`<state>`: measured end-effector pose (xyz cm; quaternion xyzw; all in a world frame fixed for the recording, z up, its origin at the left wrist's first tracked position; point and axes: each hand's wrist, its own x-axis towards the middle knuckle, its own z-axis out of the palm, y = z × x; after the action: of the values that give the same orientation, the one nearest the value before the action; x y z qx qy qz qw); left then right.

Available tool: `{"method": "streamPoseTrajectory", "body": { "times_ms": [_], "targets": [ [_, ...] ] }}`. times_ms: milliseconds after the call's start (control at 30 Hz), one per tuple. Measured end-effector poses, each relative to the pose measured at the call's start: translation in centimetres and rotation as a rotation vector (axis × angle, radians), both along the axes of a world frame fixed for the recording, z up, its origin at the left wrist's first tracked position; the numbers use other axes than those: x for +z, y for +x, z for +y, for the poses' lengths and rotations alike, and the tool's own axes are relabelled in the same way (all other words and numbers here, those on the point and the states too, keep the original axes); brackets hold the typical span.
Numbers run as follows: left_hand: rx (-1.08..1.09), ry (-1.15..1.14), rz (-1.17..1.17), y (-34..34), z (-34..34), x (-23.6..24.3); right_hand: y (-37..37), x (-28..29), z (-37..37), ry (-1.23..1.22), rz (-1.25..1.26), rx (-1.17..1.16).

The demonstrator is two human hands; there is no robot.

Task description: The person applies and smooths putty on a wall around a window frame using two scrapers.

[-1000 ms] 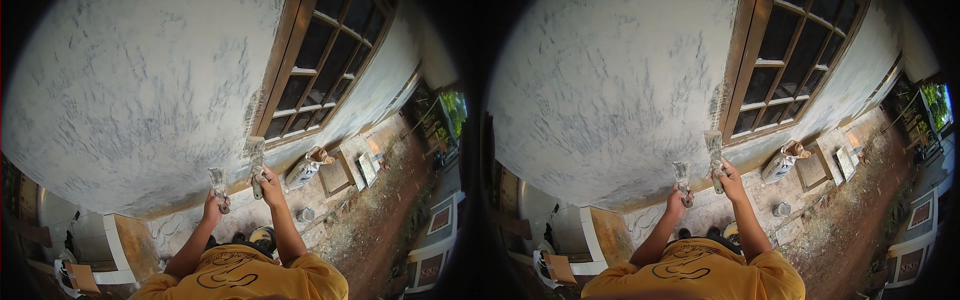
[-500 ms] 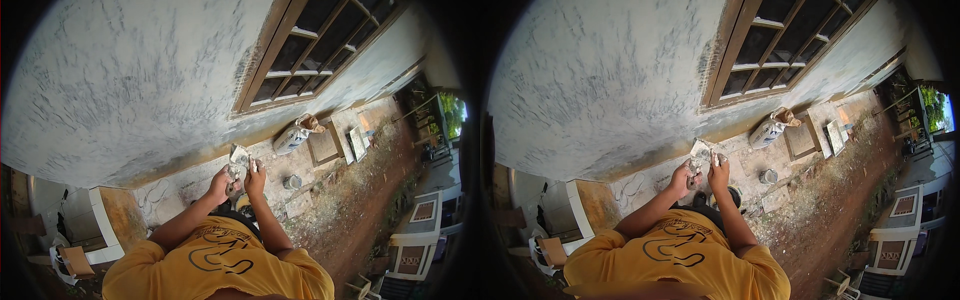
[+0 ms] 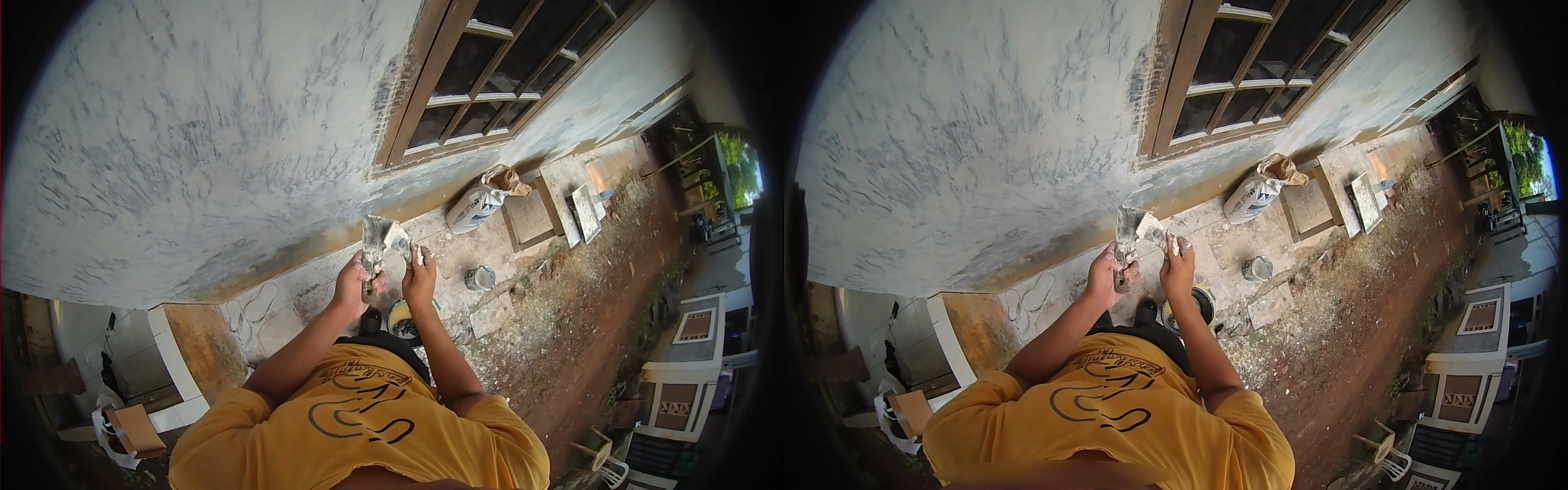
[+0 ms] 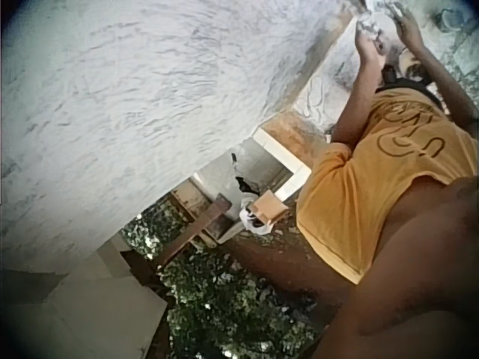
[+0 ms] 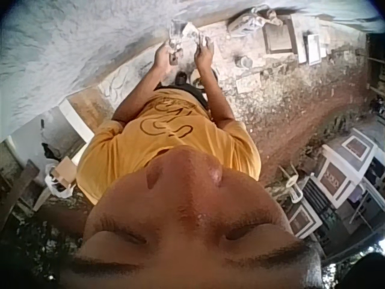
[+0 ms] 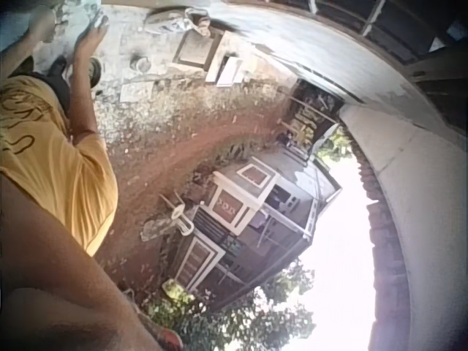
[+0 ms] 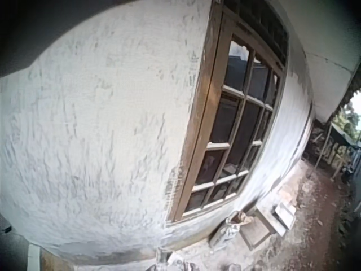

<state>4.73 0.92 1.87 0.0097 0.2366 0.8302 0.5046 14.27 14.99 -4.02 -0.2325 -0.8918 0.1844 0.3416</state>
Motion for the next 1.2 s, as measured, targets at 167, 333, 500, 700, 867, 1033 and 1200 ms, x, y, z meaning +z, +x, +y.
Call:
{"method": "streamPoseTrajectory", "body": {
  "times_ms": [167,333,500,700,867,1033,1200],
  "targets": [
    [0.218,0.003,0.133,-3.1,-1.3,0.8,1.9,-0.8,0.7,-0.047,0.063,0.059],
    [0.305,0.085,0.212,-4.2,-1.4,0.9,2.9,6.9,-3.2,-1.395,0.164,0.362],
    [0.318,-0.027,0.266,-3.3,-0.6,1.9,1.9,11.0,-5.9,-1.691,0.178,0.631],
    [0.325,0.033,0.394,-3.1,0.6,1.6,1.0,12.2,-5.2,-1.745,0.147,0.573],
    [0.275,0.055,0.451,-2.3,1.1,1.8,0.7,13.3,-3.3,-1.753,0.224,0.623],
    [0.24,0.04,0.676,-1.7,2.0,2.2,1.5,14.0,-1.1,-1.677,0.22,0.584],
    [0.143,-0.033,0.712,-0.9,1.4,1.3,1.8,14.3,0.7,-1.486,0.264,0.65]
  ]
}}
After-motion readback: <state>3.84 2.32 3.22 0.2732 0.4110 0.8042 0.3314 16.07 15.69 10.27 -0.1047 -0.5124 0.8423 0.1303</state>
